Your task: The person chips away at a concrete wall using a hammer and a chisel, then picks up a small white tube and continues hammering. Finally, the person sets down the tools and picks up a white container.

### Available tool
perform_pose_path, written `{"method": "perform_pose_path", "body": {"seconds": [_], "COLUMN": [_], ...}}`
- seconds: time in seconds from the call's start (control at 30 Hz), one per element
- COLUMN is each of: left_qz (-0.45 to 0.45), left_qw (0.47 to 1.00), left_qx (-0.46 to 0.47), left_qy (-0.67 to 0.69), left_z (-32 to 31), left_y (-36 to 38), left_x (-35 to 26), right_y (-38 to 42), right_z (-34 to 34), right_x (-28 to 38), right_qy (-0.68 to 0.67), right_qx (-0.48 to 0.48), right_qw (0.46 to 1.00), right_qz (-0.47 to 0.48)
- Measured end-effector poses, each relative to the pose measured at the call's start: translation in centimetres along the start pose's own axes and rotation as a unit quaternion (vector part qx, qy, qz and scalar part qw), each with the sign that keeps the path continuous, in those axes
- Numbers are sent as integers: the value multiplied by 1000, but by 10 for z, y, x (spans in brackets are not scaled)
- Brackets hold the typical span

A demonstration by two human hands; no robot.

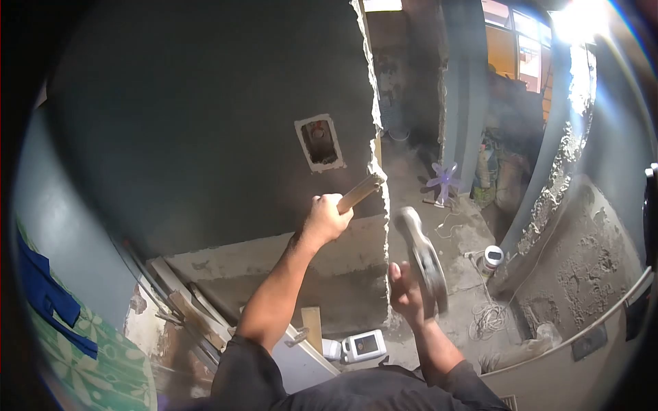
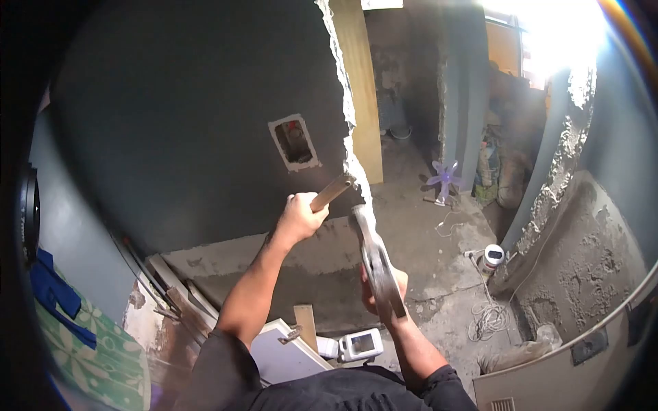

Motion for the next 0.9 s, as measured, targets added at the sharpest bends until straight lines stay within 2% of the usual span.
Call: {"method": "perform_pose_path", "body": {"seconds": [0.03,0.07,0.1,0.17,0.2,0.23,0.3,0.33,0.37,0.43,0.47,0.5,0.57,0.6,0.63,0.7,0.73,0.77,0.8,0.83,0.9], "left_qz": [-3,14,32,27,21,21,36,25,20,-21,0,-4,35,17,19,17,18,8,-1,0,41], "left_qw": [1000,1000,999,999,1000,1000,999,1000,1000,1000,1000,1000,999,1000,1000,999,999,1000,1000,1000,999], "left_qx": [-2,10,21,19,18,18,23,8,5,5,9,10,31,22,20,31,32,19,10,12,27], "left_qy": [1,3,6,3,0,-1,10,-3,-5,-9,-3,-1,-3,0,0,0,-1,11,24,25,18], "left_z": [2,3,3,3,3,3,1,1,1,2,2,2,2,2,3,2,1,1,0,-3,-12], "left_y": [-2,0,1,1,0,-2,0,0,0,-3,-1,-1,-1,-1,-3,-2,-3,-4,-2,-2,-5], "left_x": [-4,-5,-4,-3,-3,-2,-1,1,4,-3,-3,-9,-5,-6,-5,-4,-2,-1,-1,-1,10], "right_y": [-12,-8,-10,-21,-18,-9,18,43,21,23,31,31,25,8,32,-13,-15,-15,-11,2,17], "right_z": [16,15,24,33,30,15,-40,-62,-38,-26,-25,-19,-11,7,-2,23,23,12,-16,-42,-55], "right_x": [36,29,25,51,46,21,-44,-116,-80,-50,-47,-47,-35,6,-31,42,44,33,-10,-56,-87], "right_qy": [42,-50,-208,-344,-325,-152,45,-67,-11,-29,-22,-20,-60,-29,-110,-328,-348,-234,-147,-55,-35], "right_qx": [-44,-107,-109,-161,-186,-147,-6,130,42,15,32,29,67,-29,-27,-152,-174,-125,-23,79,113], "right_qw": [990,984,971,917,919,974,983,969,993,996,998,998,988,996,994,928,914,959,988,981,962], "right_qz": [124,133,38,119,127,77,176,-200,-113,-78,-47,-46,-126,78,2,92,115,99,-38,-171,-247]}}
Point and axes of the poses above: each hand's wrist, its own y-axis away from the middle knuckle, its own z-axis out of the back of the hand, x = y × z, the point moved 9 cm from there along -y, towards the middle knuckle, and after that the axes turned 14 degrees about -x, right-handed, at the moved point
